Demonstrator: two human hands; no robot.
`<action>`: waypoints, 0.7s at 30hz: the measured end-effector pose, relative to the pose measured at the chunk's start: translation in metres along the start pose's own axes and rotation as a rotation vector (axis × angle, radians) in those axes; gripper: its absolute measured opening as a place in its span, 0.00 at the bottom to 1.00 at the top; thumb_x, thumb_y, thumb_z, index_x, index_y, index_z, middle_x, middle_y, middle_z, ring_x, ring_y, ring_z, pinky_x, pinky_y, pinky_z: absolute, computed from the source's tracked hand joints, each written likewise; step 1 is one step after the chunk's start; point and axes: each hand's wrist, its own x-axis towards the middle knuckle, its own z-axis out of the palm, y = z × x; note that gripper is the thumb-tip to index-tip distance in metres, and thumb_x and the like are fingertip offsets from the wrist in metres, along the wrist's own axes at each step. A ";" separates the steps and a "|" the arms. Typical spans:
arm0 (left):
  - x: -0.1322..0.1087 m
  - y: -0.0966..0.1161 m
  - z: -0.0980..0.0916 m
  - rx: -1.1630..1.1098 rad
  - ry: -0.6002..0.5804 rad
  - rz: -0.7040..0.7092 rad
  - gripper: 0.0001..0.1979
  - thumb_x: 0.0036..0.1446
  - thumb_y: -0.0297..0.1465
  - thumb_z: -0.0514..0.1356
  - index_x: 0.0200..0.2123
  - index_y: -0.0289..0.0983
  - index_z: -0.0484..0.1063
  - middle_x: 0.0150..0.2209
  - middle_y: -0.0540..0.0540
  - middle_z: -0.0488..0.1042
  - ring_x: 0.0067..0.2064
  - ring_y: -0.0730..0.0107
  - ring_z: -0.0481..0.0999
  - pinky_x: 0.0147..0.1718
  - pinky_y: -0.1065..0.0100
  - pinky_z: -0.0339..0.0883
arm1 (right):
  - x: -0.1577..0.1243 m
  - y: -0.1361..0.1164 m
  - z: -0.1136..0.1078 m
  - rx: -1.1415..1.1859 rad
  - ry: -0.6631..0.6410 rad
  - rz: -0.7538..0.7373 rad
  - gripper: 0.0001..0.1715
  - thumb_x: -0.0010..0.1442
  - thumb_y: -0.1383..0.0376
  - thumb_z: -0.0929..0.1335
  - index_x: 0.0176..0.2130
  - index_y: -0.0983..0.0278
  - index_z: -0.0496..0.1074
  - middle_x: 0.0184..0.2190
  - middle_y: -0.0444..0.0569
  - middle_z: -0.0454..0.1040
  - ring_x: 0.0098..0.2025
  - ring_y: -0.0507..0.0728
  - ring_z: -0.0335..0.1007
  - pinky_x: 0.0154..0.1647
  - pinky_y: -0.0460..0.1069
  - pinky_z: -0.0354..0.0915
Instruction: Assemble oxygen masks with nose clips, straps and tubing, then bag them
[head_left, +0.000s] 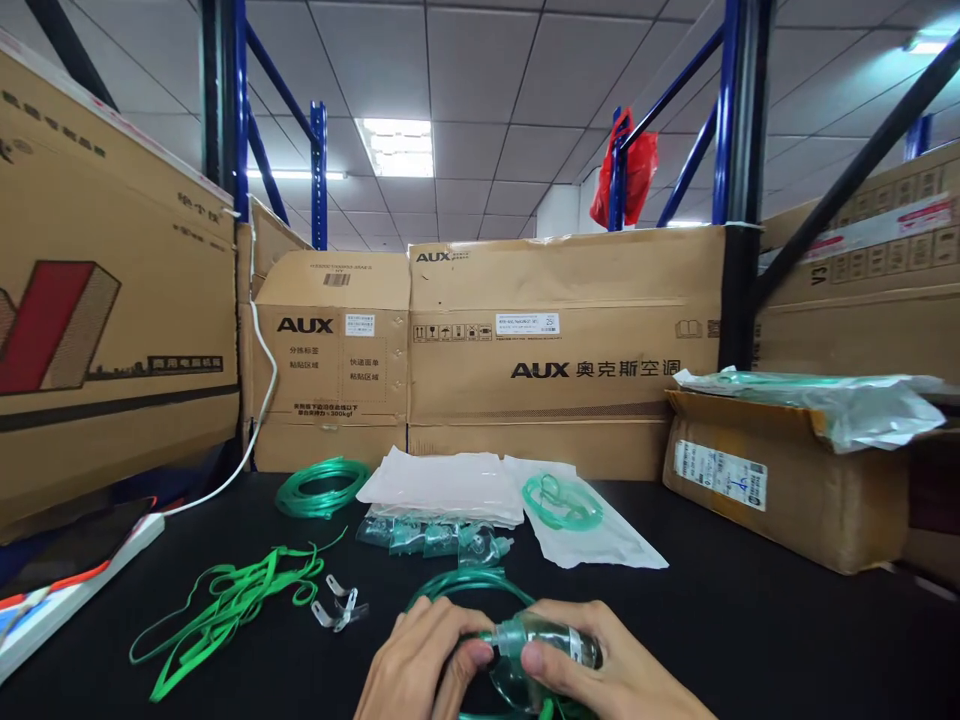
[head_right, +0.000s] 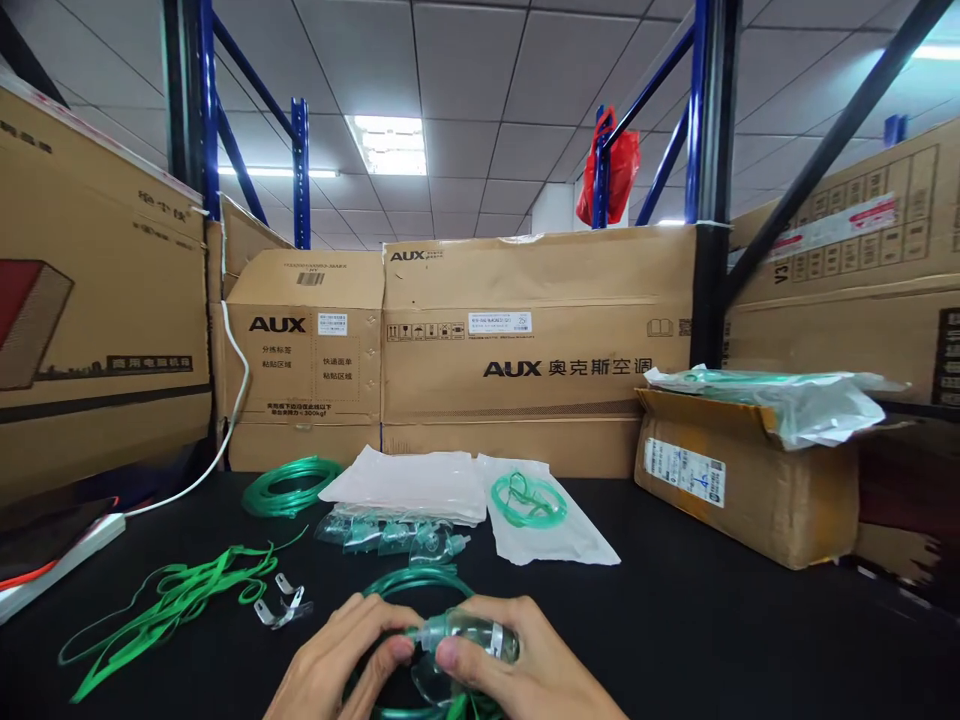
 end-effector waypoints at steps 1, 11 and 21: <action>-0.001 0.001 0.000 -0.025 0.005 0.002 0.19 0.76 0.45 0.48 0.45 0.46 0.77 0.38 0.49 0.81 0.39 0.63 0.78 0.42 0.66 0.69 | -0.001 -0.003 0.000 -0.012 -0.035 -0.003 0.34 0.53 0.35 0.73 0.39 0.61 0.81 0.27 0.40 0.70 0.19 0.45 0.51 0.15 0.43 0.45; -0.001 0.010 -0.017 -0.016 0.050 0.074 0.07 0.73 0.29 0.56 0.44 0.44 0.75 0.37 0.51 0.80 0.37 0.64 0.77 0.39 0.66 0.66 | -0.010 -0.013 0.000 -0.081 -0.029 0.046 0.43 0.47 0.27 0.69 0.37 0.60 0.81 0.28 0.42 0.69 0.25 0.50 0.54 0.22 0.44 0.53; -0.006 0.015 -0.010 -0.041 0.115 0.093 0.07 0.72 0.25 0.56 0.41 0.41 0.72 0.34 0.51 0.78 0.33 0.64 0.71 0.37 0.64 0.57 | -0.006 -0.005 0.000 -0.109 -0.021 -0.114 0.32 0.52 0.35 0.73 0.36 0.59 0.84 0.34 0.48 0.76 0.37 0.60 0.66 0.35 0.49 0.65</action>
